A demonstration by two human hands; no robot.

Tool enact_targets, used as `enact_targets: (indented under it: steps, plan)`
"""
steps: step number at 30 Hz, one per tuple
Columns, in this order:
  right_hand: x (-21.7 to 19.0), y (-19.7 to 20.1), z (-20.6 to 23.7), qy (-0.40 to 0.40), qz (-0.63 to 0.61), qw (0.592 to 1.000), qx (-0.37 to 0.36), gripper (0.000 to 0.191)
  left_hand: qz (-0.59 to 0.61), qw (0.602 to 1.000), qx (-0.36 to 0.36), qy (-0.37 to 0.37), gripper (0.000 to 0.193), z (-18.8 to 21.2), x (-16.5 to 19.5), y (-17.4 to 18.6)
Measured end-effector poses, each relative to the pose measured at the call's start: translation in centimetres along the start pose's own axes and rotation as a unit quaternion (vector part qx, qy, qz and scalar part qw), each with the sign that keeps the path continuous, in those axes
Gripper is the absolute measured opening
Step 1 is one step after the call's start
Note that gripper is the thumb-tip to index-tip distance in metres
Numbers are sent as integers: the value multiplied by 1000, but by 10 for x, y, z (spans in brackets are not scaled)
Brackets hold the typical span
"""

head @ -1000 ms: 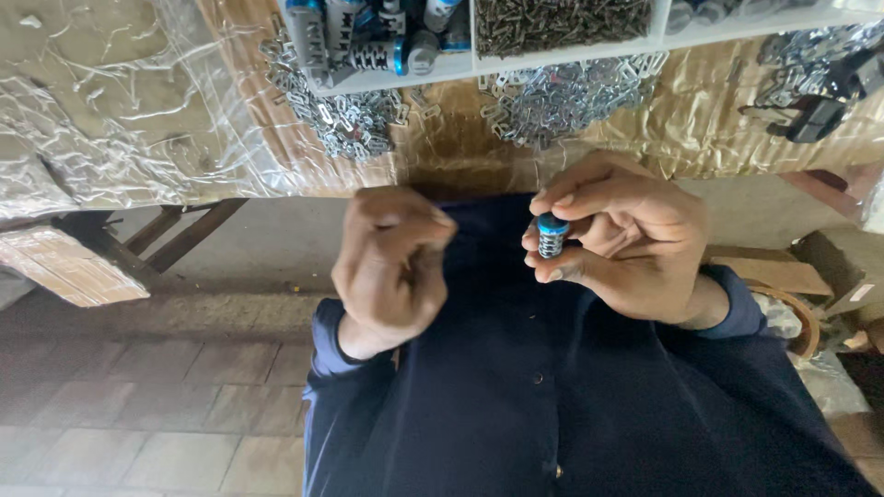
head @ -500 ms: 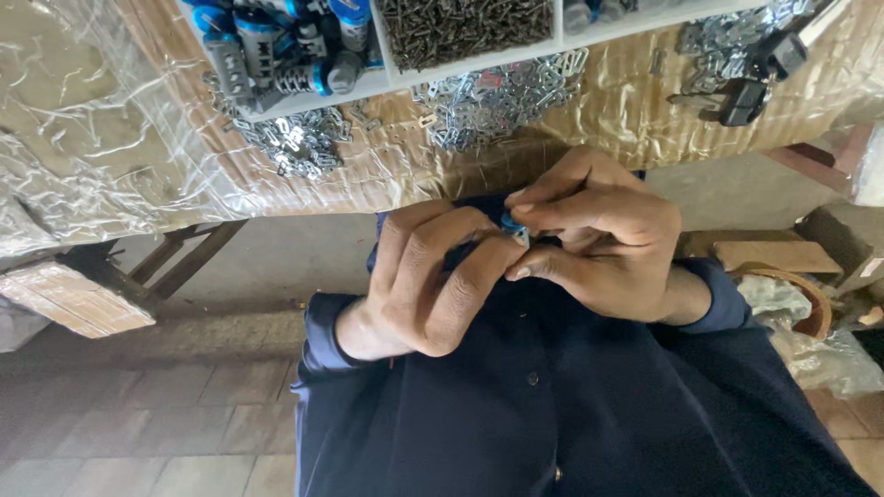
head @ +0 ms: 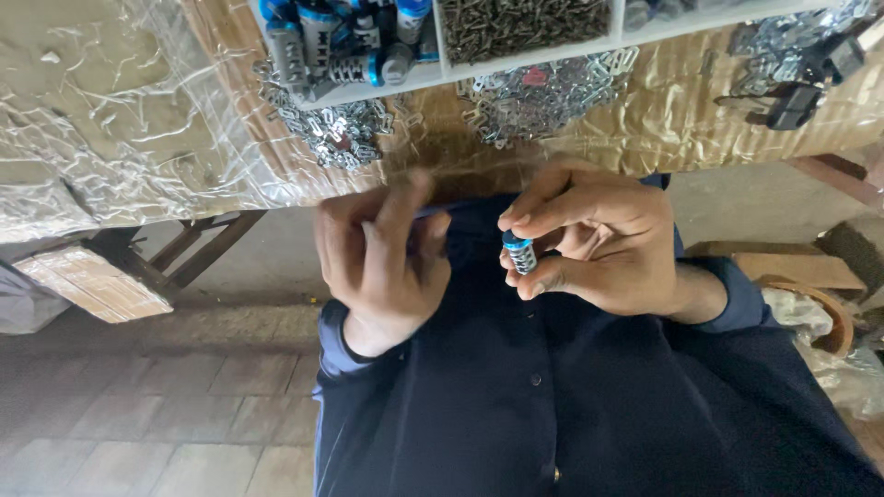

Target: The person sits at a workbench and assembles small fittings one at a time. They pick small metal parts from a compartment tray, insert them into a blue-capped cylindrical fitting body held in the other hand, press the parts into place, and set completed fittings aside on the table.

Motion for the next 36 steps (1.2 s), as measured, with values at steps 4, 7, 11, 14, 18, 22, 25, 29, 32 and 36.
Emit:
enact_targets:
  steps: [4, 7, 11, 14, 18, 22, 25, 29, 32, 36]
  plan:
    - [-13, 7, 11, 8, -8, 1000, 13, 41, -208, 976, -17, -67, 45, -22, 9, 5]
    - [-20, 13, 20, 40, -18, 999, 22, 41, -93, 985, -58, -136, 27, -17, 2, 3]
    - [-24, 20, 27, 55, -39, 997, 33, 42, 23, 993, 4, -115, 26, 3, -8, -11]
    - [-30, 24, 33, 52, -28, 997, 46, 41, -24, 996, 18, -86, 24, 10, 2, -20]
    - [-35, 26, 38, 59, 32, 996, 61, 36, 221, 962, -39, -154, 22, -5, 29, -26]
    - [-38, 29, 42, 67, 123, 987, 74, 34, 175, 959, -13, -222, 24, -25, 52, -35]
    - [-37, 31, 45, 78, 145, 982, 87, 34, 125, 960, -16, -248, 24, -31, 57, -33]
    - [-32, 33, 45, 53, 105, 991, 72, 33, 171, 952, -106, -231, 22, -33, 48, -29]
    - [-29, 32, 45, 70, -34, 997, 26, 33, 316, 917, -162, -182, 18, -31, 42, -39]
    - [-35, 34, 49, 96, -11, 994, 45, 33, 381, 899, -200, -84, 18, -24, 45, -53]
Point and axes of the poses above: each hand's wrist, its own z-axis away from the middle knuckle, its own y-axis out of the back of the hand, x = y × z, the point moved 2 cm from there along -z, towards the middle knuckle, and after that the axes turned 14 degrees about -z, right-handed, at the moved point
